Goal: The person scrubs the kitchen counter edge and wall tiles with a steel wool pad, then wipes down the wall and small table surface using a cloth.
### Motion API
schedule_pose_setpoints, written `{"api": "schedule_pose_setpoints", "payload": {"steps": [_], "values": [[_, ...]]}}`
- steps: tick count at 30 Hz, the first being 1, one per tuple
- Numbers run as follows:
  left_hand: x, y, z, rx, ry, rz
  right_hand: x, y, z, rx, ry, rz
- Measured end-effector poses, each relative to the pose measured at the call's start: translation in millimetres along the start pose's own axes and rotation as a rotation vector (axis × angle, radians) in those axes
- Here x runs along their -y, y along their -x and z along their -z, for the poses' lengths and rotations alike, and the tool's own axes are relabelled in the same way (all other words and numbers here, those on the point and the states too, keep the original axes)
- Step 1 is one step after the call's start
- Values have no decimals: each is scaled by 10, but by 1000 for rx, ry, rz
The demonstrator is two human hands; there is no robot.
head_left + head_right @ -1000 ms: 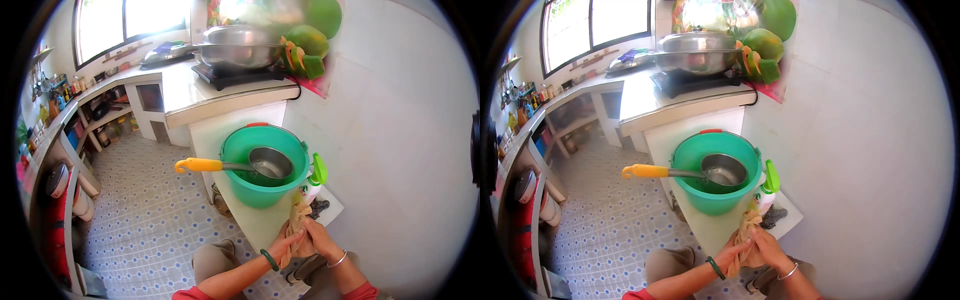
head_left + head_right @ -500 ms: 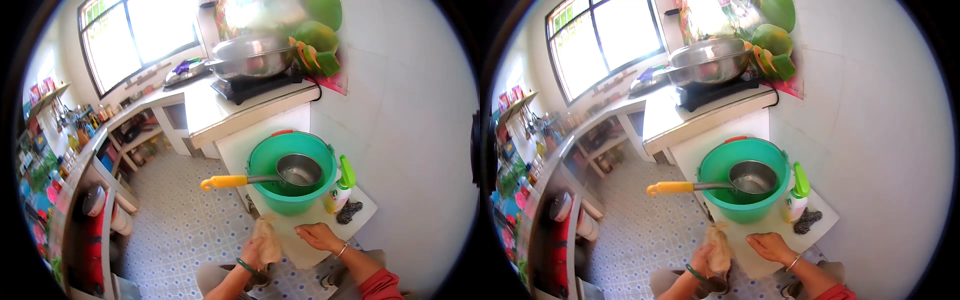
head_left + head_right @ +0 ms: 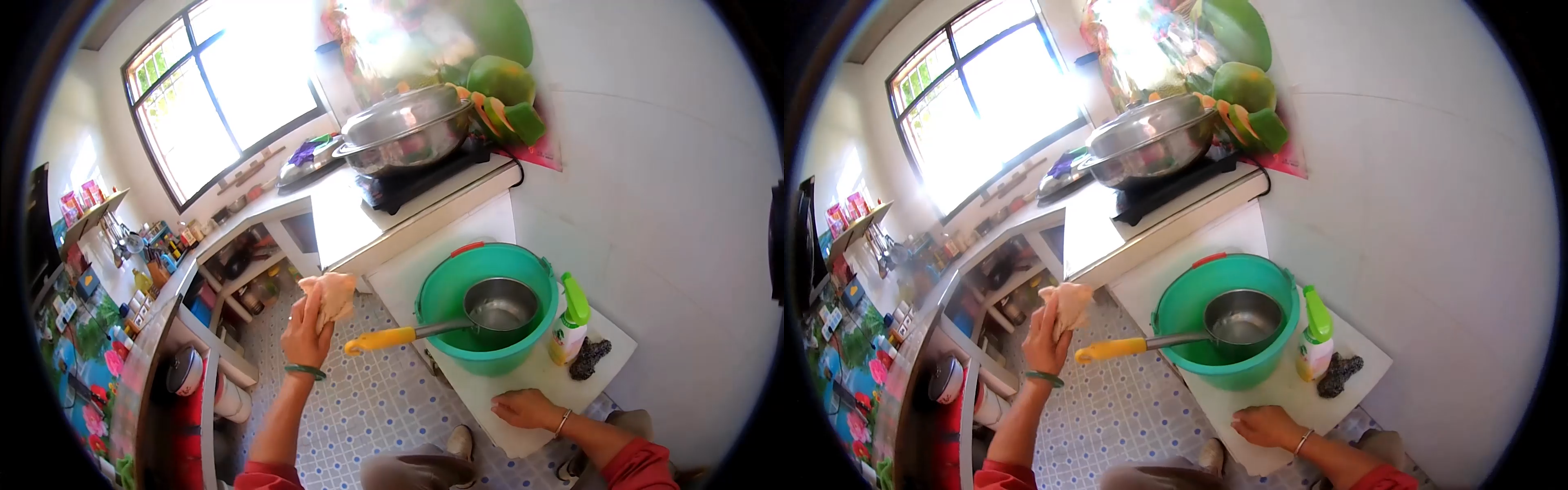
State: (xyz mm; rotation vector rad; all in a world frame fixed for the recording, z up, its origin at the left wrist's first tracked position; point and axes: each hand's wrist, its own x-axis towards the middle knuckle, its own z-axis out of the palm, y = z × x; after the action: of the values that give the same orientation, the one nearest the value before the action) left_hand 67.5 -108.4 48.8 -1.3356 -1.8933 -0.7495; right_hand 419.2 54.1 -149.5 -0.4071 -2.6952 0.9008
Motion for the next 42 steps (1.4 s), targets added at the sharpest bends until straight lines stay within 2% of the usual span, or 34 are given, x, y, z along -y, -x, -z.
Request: {"api": "schedule_pose_setpoints", "payload": {"steps": [3,6,7,16,19,23,30,32,35,38,39,42], "values": [[26,-358,-140,23,-460,-347,-14,-24,-10,-17,24,22],[121,-574,-431,79,-590,-407,-19,-46,-32,6,51,18],[107,-628,-481,21,-608,-480,-39,-55,-31,46,74,22],[-319,-998,-802,143,-521,-582,-88,-20,-99,-30,57,90],[-574,-1155,-996,303,-497,-665,-65,-23,-108,-13,89,65],[-727,-1316,-1181,365,-590,-827,-40,-10,-155,-18,106,112],[-1121,-1583,-1310,504,-544,-834,148,23,-12,200,177,94],[-1243,-1665,-1497,464,-530,-845,212,64,47,257,189,85],[-1458,-1824,-1828,392,-474,-873,246,159,0,130,102,129],[-1748,-2005,-2160,303,-413,-906,259,222,-2,198,-18,78],[-1849,-2061,-2276,291,-405,-890,243,261,-83,106,-1,105],[-2140,-2240,-2635,270,-393,-873,181,293,-45,137,-29,81]]}}
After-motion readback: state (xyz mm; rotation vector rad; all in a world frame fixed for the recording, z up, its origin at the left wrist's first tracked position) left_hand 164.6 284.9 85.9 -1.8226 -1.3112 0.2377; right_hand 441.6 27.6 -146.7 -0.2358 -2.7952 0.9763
